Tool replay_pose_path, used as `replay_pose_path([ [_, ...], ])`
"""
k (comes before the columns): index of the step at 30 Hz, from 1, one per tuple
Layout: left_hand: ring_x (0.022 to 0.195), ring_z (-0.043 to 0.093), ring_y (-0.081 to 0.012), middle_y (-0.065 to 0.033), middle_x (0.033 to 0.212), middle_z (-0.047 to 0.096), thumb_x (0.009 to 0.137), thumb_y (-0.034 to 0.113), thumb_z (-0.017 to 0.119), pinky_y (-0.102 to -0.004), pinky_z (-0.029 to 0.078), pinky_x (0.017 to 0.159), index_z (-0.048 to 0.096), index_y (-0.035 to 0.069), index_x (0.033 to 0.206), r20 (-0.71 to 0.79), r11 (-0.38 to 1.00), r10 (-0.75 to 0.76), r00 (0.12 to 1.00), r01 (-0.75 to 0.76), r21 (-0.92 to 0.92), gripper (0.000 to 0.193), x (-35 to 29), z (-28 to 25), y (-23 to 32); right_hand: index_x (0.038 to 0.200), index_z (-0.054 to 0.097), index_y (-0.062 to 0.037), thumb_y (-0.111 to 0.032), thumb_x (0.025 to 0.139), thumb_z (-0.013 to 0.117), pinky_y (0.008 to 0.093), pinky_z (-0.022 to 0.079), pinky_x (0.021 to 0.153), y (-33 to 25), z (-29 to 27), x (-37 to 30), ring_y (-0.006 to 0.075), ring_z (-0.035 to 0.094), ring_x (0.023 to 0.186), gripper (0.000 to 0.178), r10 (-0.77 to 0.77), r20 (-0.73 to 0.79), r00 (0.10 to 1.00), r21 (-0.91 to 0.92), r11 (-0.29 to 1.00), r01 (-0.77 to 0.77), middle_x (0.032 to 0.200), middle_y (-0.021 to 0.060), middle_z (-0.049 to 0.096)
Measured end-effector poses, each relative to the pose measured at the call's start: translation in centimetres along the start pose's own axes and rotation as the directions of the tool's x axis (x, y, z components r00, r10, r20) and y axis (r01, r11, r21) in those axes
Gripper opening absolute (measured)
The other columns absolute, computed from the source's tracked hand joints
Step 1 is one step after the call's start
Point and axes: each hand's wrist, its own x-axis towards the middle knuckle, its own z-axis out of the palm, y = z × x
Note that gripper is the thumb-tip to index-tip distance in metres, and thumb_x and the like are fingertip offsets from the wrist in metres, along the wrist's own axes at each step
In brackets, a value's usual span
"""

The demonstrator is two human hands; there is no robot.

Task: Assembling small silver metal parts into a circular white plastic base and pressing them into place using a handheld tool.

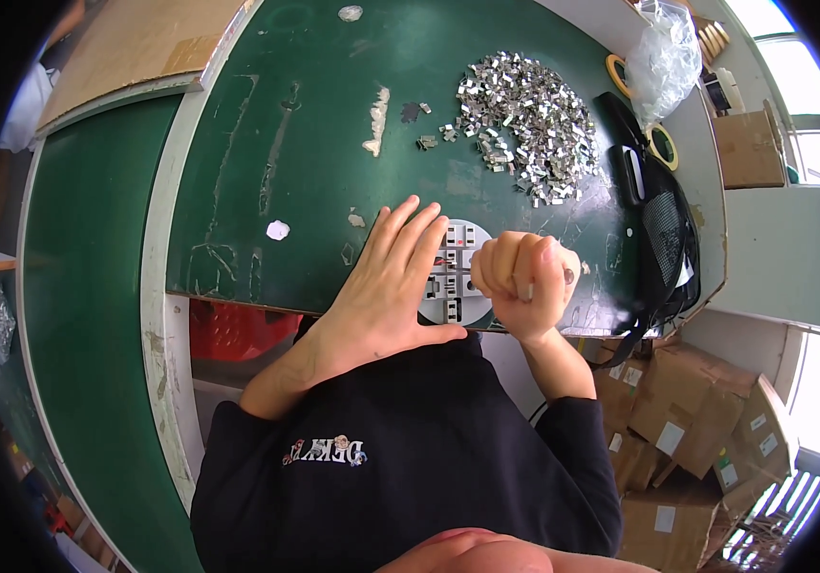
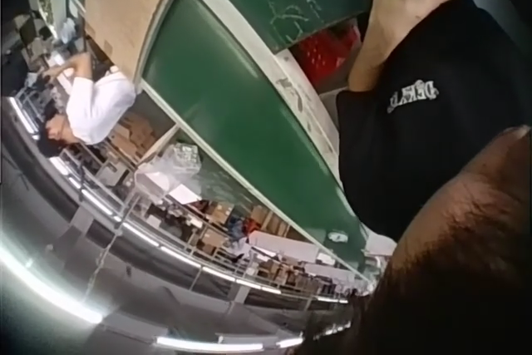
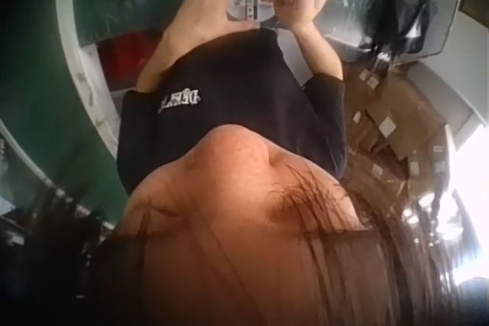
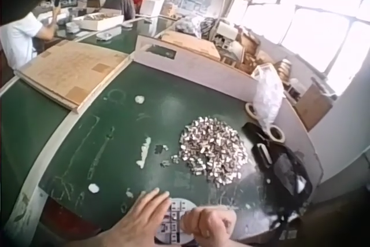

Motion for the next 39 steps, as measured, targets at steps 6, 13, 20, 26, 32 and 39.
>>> replay_pose_path([
  [6,0.142,0.029,-0.0384,-0.0241,0.146,0.037,0.067,0.037,0.086,-0.0539,0.019,0.121,0.033,-0.009,0.143,0.012,0.997,0.041,0.999,-0.041,0.059,0.103,0.0,-0.3,0.2,0.060,0.043,-0.0071,-0.006,0.099,0.039,0.0282,0.035,0.047,1.8,0.3,-0.9,0.0143,0.033,0.049,0.040,-0.058,-0.098,0.993,-0.086,0.995,0.049,0.057,0.0066,0.047],
  [13,0.136,0.036,-0.0377,-0.0233,0.142,0.042,0.064,0.031,0.088,-0.0516,0.025,0.118,0.035,-0.008,0.143,-0.103,0.998,0.016,0.995,-0.010,0.062,0.103,-1.5,-2.4,-0.1,0.062,0.039,-0.0124,-0.018,0.101,0.036,0.0277,0.032,0.047,-0.3,0.2,-0.1,0.0127,0.031,0.048,0.040,-0.117,-0.055,0.992,0.055,0.991,0.120,0.055,0.0026,0.038],
  [20,0.115,0.052,-0.0374,-0.0238,0.131,0.051,0.069,0.033,0.090,-0.0447,0.046,0.098,0.041,-0.001,0.144,-0.826,0.657,-0.438,0.354,0.754,-0.025,0.096,-9.1,-13.2,-1.3,0.062,0.040,-0.0098,-0.008,0.096,0.039,0.0292,0.037,0.049,-1.3,-1.2,-0.6,0.0137,0.034,0.050,0.034,-0.232,-0.169,0.958,0.049,0.969,0.244,0.057,0.0053,0.043],
  [26,0.112,0.051,-0.0399,-0.0254,0.125,0.052,0.083,0.040,0.078,-0.0482,0.042,0.098,0.048,-0.005,0.127,-0.891,0.385,0.037,0.453,0.816,0.431,0.070,-7.7,-15.0,-3.7,0.060,0.037,-0.0140,-0.015,0.099,0.038,0.0268,0.032,0.044,0.2,0.1,-1.1,0.0103,0.029,0.045,0.039,-0.113,-0.177,0.978,-0.055,0.993,0.105,0.053,0.0017,0.035],
  [32,0.117,0.057,-0.0299,-0.0118,0.126,0.061,0.082,0.011,0.075,-0.0395,0.045,0.101,0.066,0.001,0.109,-0.265,0.997,-0.069,0.962,0.072,0.001,0.029,0.1,-3.7,-0.8,0.059,0.035,-0.0147,-0.015,0.100,0.039,0.0269,0.030,0.042,1.3,0.4,-1.9,0.0097,0.027,0.043,0.042,0.053,-0.215,0.975,0.067,0.997,-0.040,0.051,0.0007,0.033],
  [39,0.121,0.055,-0.0287,-0.0112,0.128,0.059,0.081,0.008,0.071,-0.0437,0.038,0.112,0.064,0.002,0.111,-0.103,0.991,0.135,0.985,-0.133,0.025,0.031,1.9,1.2,-0.8,0.057,0.036,-0.0156,-0.018,0.102,0.039,0.0268,0.029,0.041,2.8,-1.1,-2.6,0.0098,0.026,0.042,0.046,0.386,-0.240,0.891,0.550,0.810,-0.202,0.050,-0.0002,0.033],
])
